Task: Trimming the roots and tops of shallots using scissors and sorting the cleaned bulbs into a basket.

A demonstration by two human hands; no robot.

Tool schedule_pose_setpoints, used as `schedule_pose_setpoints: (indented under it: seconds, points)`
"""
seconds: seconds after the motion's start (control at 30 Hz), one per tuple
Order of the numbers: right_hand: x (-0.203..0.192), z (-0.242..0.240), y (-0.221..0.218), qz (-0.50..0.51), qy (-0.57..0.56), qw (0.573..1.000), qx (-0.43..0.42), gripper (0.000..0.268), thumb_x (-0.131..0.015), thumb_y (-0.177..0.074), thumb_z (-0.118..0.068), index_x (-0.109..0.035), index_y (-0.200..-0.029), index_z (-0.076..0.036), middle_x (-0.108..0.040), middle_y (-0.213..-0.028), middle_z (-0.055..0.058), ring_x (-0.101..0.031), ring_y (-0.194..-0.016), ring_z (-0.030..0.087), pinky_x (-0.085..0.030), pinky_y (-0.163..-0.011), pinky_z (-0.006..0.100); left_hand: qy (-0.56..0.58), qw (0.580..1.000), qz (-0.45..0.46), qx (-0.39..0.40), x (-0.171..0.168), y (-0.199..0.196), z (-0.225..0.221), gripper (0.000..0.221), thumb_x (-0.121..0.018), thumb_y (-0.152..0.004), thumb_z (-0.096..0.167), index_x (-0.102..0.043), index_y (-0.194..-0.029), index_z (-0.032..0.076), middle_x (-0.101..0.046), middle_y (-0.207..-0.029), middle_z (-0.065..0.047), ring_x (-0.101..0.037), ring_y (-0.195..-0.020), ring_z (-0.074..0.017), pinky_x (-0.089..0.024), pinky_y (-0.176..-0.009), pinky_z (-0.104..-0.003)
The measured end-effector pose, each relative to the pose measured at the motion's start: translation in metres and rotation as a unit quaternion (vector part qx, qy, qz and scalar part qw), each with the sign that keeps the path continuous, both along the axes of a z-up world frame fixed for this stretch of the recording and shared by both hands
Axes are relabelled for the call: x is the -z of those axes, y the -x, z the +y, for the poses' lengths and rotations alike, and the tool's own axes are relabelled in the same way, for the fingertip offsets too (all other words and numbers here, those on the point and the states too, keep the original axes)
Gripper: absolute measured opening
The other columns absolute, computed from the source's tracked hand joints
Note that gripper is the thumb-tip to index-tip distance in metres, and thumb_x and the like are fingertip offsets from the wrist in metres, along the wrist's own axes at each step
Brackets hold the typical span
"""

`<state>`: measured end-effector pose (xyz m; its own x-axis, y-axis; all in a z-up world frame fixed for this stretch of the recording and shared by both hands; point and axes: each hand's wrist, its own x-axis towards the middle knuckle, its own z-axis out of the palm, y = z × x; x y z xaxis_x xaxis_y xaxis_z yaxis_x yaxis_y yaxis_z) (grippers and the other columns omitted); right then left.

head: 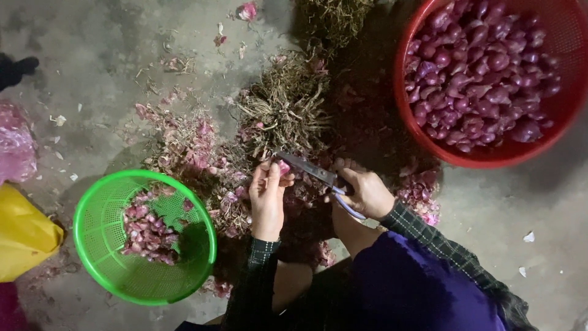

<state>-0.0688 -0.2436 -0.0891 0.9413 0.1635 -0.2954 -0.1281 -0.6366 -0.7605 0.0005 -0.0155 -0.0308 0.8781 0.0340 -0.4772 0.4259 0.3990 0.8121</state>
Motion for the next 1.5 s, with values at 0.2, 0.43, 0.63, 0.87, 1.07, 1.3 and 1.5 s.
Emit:
schedule_pose_setpoints:
  seconds: [0.2, 0.43, 0.63, 0.87, 1.07, 1.3, 1.5]
  points:
    - [-0.034, 0.036, -0.03, 0.075, -0.244, 0.95, 0.179, 0.048, -0.088, -0.078, -0.027, -0.07, -0.117, -0.008, -0.07, -0.084, 0.015, -0.068, -0.078, 0.024, -0.058, -0.071, 0.043, -0.073, 0.994, 0.036, 0.075, -0.027, 0.014, -0.023, 0.018, -0.065, -0.101, 0.023, -0.072, -0.107, 0.008, -0.075, -0.096, -0.006, -0.067, -0.083, -0.0112, -0.051, -0.069, -0.019]
    - [-0.013, 0.034, -0.024, 0.089, -0.436, 0.868, 0.221, 0.02, -0.077, -0.088, -0.004, -0.067, -0.104, 0.0, -0.067, -0.074, 0.006, -0.065, -0.06, 0.011, -0.058, -0.054, 0.027, -0.223, 0.951, -0.128, 0.172, -0.032, 0.015, -0.017, 0.02, -0.076, -0.093, 0.01, -0.075, -0.111, 0.002, -0.077, -0.1, -0.014, -0.073, -0.089, -0.0189, -0.061, -0.08, -0.031]
    - [-0.039, 0.034, -0.034, 0.123, -0.488, 0.841, 0.198, 0.014, -0.075, -0.092, -0.009, -0.065, -0.092, 0.0, -0.061, -0.061, 0.012, -0.059, -0.05, 0.014, -0.052, -0.045, 0.028, -0.284, 0.908, -0.215, 0.222, -0.044, 0.006, -0.013, 0.033, -0.077, -0.081, -0.004, -0.075, -0.113, 0.001, -0.076, -0.096, -0.018, -0.075, -0.077, -0.0261, -0.062, -0.063, -0.032]
    - [-0.044, 0.036, -0.038, 0.138, -0.538, 0.821, 0.131, 0.022, -0.067, -0.099, -0.02, -0.059, -0.089, -0.003, -0.054, -0.052, 0.007, -0.052, -0.045, 0.012, -0.046, -0.048, 0.025, -0.227, 0.935, -0.156, 0.221, -0.043, 0.007, -0.005, 0.031, -0.067, -0.084, -0.011, -0.074, -0.113, -0.002, -0.075, -0.093, -0.02, -0.072, -0.069, -0.0201, -0.064, -0.058, -0.031]
    - [-0.033, 0.03, -0.031, 0.077, -0.365, 0.92, 0.121, 0.027, -0.082, -0.086, -0.02, -0.065, -0.098, -0.003, -0.061, -0.065, 0.009, -0.058, -0.059, 0.014, -0.051, -0.052, 0.029, -0.41, 0.832, -0.289, 0.236, -0.042, 0.006, -0.006, 0.015, -0.077, -0.083, 0.003, -0.076, -0.098, 0.005, -0.073, -0.082, -0.011, -0.071, -0.066, -0.0242, -0.06, -0.052, -0.029]
    - [-0.029, 0.035, -0.023, 0.082, -0.308, 0.941, 0.115, 0.017, -0.078, -0.088, -0.013, -0.065, -0.095, -0.004, -0.06, -0.062, 0.006, -0.057, -0.059, 0.012, -0.047, -0.05, 0.025, -0.547, 0.701, -0.377, 0.26, 0.003, 0.023, -0.006, 0.008, -0.07, -0.082, 0.006, -0.068, -0.088, 0.011, -0.063, -0.075, -0.004, -0.068, -0.068, -0.0248, -0.057, -0.059, -0.034]
    - [-0.046, 0.035, -0.026, 0.154, -0.517, 0.829, 0.145, 0.018, -0.065, -0.099, -0.021, -0.061, -0.094, -0.005, -0.054, -0.056, 0.004, -0.054, -0.05, 0.013, -0.044, -0.05, 0.025, -0.301, 0.921, -0.11, 0.22, 0.006, 0.019, -0.002, 0.011, -0.063, -0.089, 0.005, -0.072, -0.094, 0.008, -0.073, -0.078, -0.015, -0.07, -0.07, -0.0247, -0.057, -0.067, -0.038]
